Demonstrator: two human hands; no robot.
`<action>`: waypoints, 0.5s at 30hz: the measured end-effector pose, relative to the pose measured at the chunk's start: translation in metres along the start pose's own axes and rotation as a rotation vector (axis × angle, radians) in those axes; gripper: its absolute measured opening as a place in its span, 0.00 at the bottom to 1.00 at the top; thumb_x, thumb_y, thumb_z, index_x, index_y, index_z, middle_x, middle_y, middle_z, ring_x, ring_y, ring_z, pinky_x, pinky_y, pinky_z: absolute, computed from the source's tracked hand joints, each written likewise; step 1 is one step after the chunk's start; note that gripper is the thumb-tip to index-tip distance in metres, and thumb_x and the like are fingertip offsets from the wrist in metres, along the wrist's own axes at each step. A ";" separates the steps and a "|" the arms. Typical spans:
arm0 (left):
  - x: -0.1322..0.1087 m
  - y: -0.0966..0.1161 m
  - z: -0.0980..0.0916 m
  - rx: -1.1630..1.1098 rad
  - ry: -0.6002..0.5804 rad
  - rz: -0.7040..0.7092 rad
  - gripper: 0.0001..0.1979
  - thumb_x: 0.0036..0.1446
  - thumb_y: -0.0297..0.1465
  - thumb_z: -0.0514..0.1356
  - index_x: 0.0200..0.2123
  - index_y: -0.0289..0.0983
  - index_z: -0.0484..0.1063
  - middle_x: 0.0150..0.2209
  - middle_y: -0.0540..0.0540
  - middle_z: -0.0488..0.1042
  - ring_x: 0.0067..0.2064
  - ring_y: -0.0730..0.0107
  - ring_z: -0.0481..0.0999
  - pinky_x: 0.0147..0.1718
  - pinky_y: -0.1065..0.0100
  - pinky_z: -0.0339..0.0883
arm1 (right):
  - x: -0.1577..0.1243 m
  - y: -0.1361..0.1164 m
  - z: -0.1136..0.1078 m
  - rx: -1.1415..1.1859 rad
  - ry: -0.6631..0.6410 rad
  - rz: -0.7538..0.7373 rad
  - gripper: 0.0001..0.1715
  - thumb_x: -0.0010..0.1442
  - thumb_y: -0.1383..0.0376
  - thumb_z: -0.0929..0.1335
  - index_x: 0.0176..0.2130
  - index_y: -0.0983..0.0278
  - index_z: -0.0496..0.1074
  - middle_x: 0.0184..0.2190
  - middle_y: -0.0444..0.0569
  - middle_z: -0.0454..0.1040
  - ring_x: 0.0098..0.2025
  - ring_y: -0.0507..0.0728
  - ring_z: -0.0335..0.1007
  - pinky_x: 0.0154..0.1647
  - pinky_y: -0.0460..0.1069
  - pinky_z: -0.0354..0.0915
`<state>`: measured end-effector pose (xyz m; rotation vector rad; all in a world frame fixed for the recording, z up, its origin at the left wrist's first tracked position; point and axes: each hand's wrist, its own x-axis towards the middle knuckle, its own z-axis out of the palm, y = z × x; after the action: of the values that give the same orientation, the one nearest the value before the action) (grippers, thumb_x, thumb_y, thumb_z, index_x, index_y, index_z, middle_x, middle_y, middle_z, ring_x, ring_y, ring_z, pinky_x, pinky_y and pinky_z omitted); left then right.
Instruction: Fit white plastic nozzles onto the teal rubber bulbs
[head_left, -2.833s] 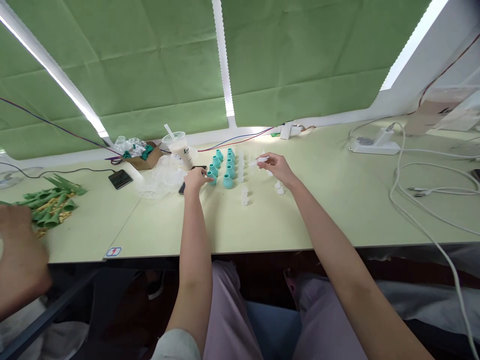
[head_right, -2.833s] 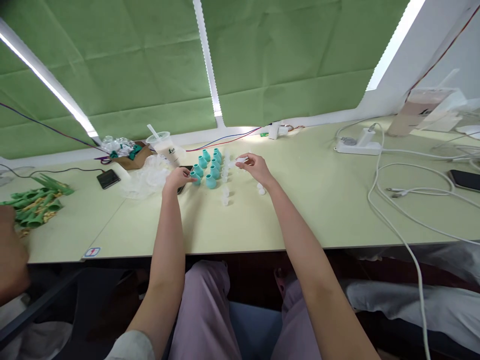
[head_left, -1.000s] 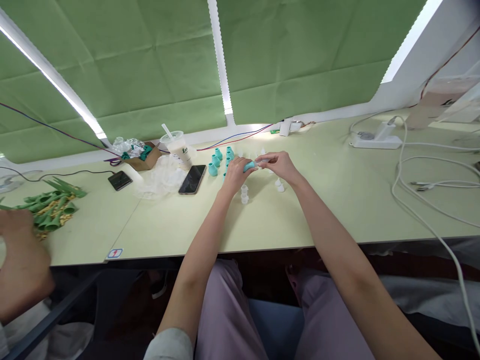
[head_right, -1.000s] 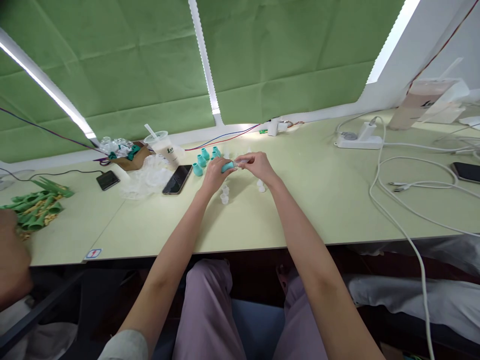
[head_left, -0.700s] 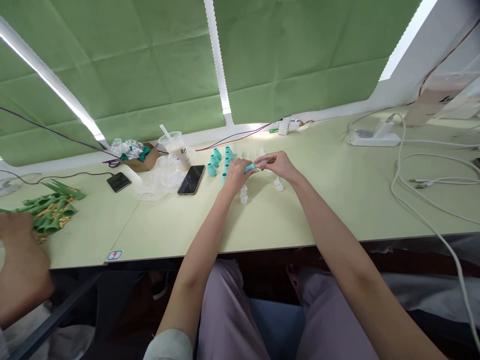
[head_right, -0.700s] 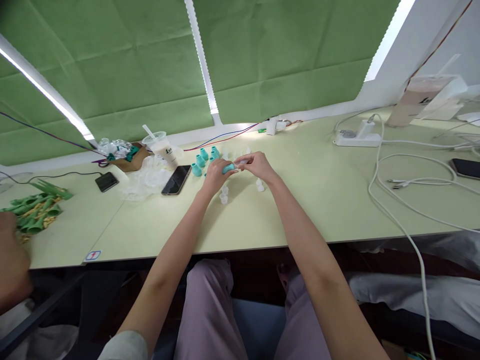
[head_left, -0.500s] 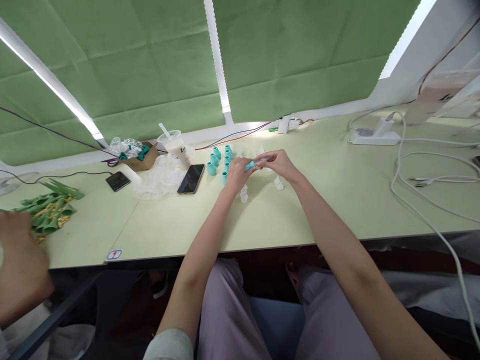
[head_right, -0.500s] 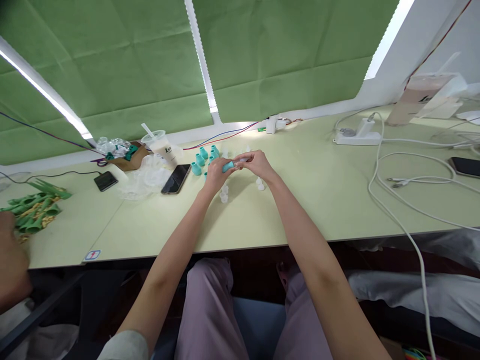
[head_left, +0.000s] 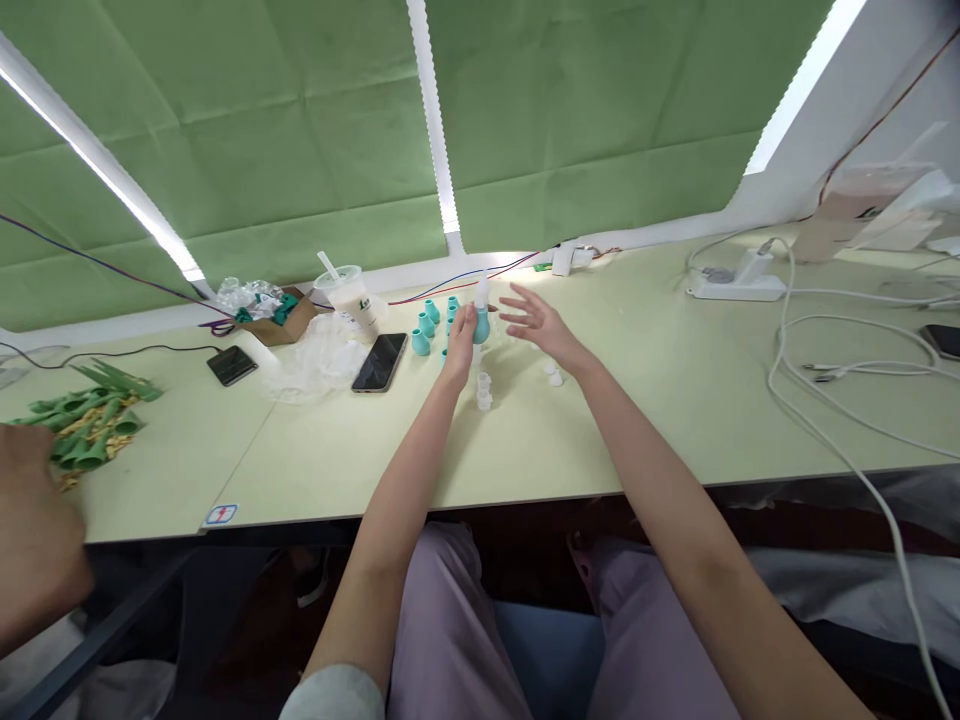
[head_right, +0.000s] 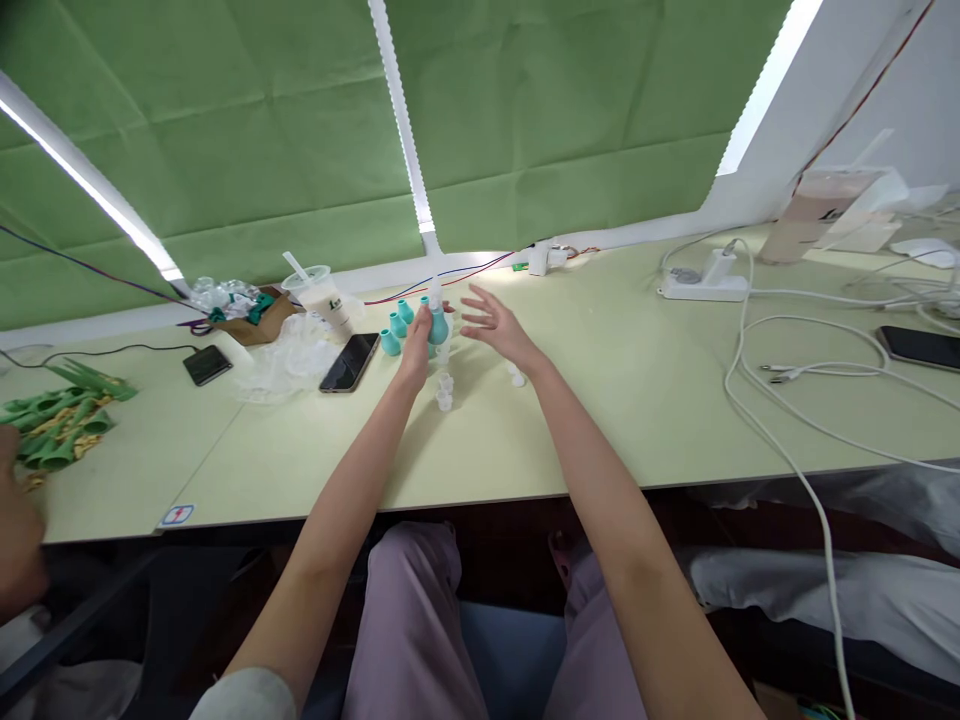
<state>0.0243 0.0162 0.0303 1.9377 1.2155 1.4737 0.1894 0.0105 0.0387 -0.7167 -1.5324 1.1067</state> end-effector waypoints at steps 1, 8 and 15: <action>-0.002 -0.001 0.003 -0.020 0.001 -0.021 0.23 0.65 0.43 0.37 0.48 0.46 0.68 0.49 0.45 0.70 0.53 0.67 0.70 0.50 0.60 0.65 | 0.000 0.003 0.006 0.025 -0.031 0.019 0.45 0.41 0.55 0.76 0.57 0.54 0.63 0.56 0.49 0.67 0.52 0.61 0.69 0.51 0.56 0.67; -0.009 -0.003 0.015 -0.043 -0.015 -0.027 0.21 0.65 0.43 0.37 0.54 0.51 0.63 0.60 0.45 0.60 0.58 0.69 0.64 0.49 0.61 0.68 | -0.001 0.013 0.031 0.036 -0.021 0.008 0.31 0.41 0.55 0.75 0.46 0.61 0.74 0.42 0.48 0.77 0.47 0.61 0.72 0.52 0.57 0.66; -0.002 -0.001 0.000 0.043 0.045 -0.020 0.24 0.65 0.43 0.35 0.54 0.48 0.63 0.58 0.46 0.62 0.61 0.70 0.61 0.53 0.63 0.62 | 0.005 0.016 0.013 -0.050 0.173 0.018 0.23 0.38 0.56 0.76 0.36 0.64 0.77 0.36 0.48 0.78 0.42 0.60 0.73 0.48 0.56 0.68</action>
<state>0.0235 0.0151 0.0291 1.9243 1.2926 1.5008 0.1744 0.0175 0.0262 -0.8396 -1.4124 0.9956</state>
